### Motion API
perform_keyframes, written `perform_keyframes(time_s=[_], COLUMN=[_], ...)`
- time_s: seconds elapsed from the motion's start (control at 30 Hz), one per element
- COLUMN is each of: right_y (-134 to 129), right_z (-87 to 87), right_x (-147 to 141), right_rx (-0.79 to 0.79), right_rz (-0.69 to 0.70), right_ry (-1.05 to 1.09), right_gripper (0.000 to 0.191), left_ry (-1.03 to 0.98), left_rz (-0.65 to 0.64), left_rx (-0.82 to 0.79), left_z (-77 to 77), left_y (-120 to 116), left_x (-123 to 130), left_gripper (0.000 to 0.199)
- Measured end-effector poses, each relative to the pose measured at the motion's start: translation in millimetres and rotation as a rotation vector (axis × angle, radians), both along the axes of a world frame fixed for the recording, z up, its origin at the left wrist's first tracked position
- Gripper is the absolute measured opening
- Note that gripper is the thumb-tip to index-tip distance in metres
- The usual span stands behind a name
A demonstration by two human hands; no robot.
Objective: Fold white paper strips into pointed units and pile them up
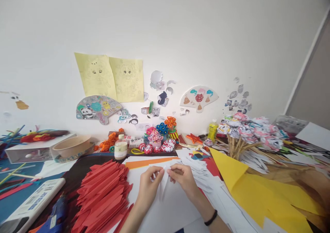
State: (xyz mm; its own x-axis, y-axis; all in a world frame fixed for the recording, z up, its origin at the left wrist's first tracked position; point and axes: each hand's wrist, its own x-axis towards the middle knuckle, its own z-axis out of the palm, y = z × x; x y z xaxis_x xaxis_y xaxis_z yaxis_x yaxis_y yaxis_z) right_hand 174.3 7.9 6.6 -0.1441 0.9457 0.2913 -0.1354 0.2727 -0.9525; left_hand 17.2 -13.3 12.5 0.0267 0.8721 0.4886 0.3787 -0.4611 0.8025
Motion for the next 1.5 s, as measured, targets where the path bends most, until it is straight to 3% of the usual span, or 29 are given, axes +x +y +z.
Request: perform_keyframes(time_s=[0.4,0.67,1.0,1.5], right_y=[1.4,1.5,-0.6,-5.3], right_z=[-3.9,-3.7,-5.1,1.6], right_x=[1.2,3.6,2.0,2.8], right_rx=[-0.010,0.009,-0.024,0.023], right_rz=[-0.020,-0.013,0.092,0.134], right_ry=[-0.028,-0.063,-0.087,-0.091], right_gripper=[0.038,0.032,0.034,0.030], left_ry=[0.078,0.178,-0.020,-0.046], left_rz=[-0.037,0.041,-0.008,-0.023], left_rx=[0.046,0.090,0.011,0.013], left_z=[-0.5,0.8,5.7,6.2], left_y=[-2.4,-1.2,-2.8,-4.1], left_x=[2.0,-1.7,0.8,-1.3], left_gripper=[0.032,0.029,0.028,0.026])
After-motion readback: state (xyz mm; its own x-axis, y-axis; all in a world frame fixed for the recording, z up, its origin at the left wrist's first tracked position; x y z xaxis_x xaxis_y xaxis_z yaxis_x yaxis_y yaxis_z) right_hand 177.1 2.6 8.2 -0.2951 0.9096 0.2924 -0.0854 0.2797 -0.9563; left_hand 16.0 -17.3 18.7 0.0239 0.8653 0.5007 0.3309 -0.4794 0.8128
